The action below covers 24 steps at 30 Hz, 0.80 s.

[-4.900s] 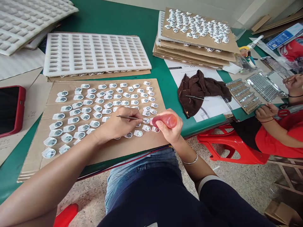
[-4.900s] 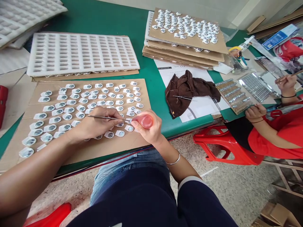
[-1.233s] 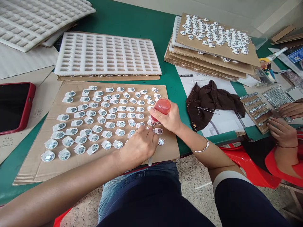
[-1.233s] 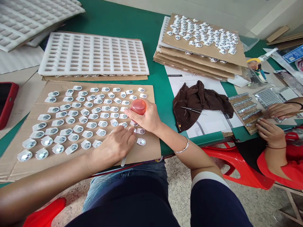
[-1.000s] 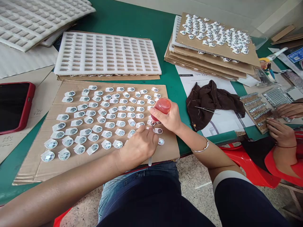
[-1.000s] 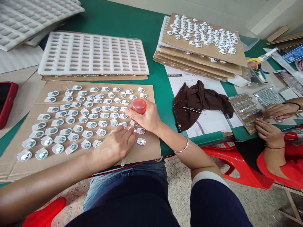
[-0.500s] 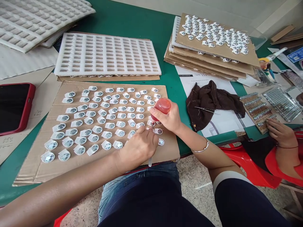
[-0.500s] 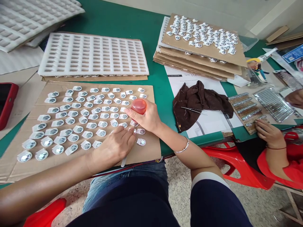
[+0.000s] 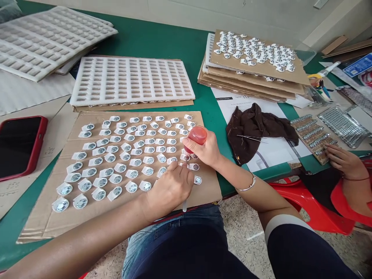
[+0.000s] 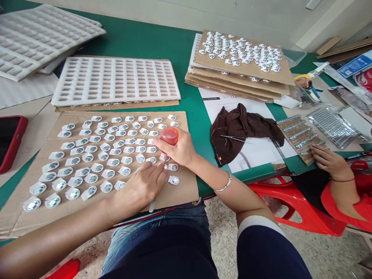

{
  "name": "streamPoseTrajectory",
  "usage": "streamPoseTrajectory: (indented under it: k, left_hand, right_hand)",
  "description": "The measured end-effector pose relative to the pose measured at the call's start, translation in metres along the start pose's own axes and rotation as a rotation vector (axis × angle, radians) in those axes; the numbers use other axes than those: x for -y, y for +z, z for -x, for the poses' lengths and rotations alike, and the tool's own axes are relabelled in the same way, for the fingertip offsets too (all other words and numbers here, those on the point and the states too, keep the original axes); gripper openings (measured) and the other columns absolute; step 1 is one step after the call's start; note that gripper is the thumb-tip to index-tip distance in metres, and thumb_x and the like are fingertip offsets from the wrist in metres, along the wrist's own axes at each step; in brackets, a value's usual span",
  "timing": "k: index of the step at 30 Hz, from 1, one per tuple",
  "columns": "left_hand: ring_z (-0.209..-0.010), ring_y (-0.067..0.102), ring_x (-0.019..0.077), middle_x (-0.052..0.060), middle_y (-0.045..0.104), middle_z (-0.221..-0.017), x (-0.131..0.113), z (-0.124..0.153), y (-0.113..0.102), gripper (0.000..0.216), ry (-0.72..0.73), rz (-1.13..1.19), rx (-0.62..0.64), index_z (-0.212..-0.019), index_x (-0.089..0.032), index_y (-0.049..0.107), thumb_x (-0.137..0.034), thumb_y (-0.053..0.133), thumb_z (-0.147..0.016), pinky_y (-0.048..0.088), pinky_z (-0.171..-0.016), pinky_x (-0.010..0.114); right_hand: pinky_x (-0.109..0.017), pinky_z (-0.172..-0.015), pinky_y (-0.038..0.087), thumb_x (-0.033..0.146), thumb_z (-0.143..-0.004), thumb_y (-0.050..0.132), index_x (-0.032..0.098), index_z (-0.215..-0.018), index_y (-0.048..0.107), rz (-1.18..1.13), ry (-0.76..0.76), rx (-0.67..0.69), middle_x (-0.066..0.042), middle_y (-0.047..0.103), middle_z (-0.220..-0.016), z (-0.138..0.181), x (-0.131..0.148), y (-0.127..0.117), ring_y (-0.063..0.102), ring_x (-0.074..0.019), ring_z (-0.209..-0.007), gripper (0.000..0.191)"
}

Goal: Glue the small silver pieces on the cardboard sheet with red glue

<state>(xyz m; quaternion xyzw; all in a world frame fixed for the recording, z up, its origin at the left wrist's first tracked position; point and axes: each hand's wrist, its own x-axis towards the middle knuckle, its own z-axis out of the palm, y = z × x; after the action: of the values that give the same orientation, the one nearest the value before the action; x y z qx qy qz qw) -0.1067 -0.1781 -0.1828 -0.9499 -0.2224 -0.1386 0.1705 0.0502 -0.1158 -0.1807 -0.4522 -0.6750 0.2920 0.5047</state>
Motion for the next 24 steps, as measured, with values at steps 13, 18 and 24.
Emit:
streamPoseTrajectory:
  k: [13,18,24]
  left_hand:
    - [-0.070,0.057,0.0246,0.015,0.059,-0.076,0.004,-0.002,-0.003,0.017,0.010,0.071,0.062,-0.079,-0.006,0.054,0.001,0.039,-0.082,0.044,-0.065,0.037]
    - [-0.068,0.055,0.0236,0.013,0.058,-0.074,0.008,-0.001,-0.004,0.023,-0.004,0.123,0.103,-0.077,-0.009,0.055,0.002,0.034,-0.079,0.043,-0.063,0.036]
    - [-0.068,0.052,0.0197,0.008,0.056,-0.074,0.023,0.002,-0.006,0.017,-0.215,0.490,0.156,-0.077,-0.012,0.054,-0.003,0.040,-0.080,0.042,-0.066,0.035]
  right_hand:
    - [-0.028,-0.056,0.046,0.044,-0.070,0.070,0.022,-0.064,0.052,0.008,-0.017,-0.049,0.004,0.054,-0.057,-0.004,-0.006,-0.002,0.049,-0.0108,-0.053,0.030]
    - [-0.026,-0.053,0.045,0.046,-0.072,0.067,0.021,-0.066,0.053,0.029,-0.037,-0.053,0.004,0.052,-0.057,-0.004,-0.006,-0.002,0.049,-0.0104,-0.052,0.029]
    - [-0.028,-0.063,0.047,0.045,-0.073,0.066,0.020,-0.066,0.053,0.101,-0.056,-0.055,0.003,0.057,-0.062,-0.005,-0.010,-0.004,0.053,-0.0114,-0.060,0.028]
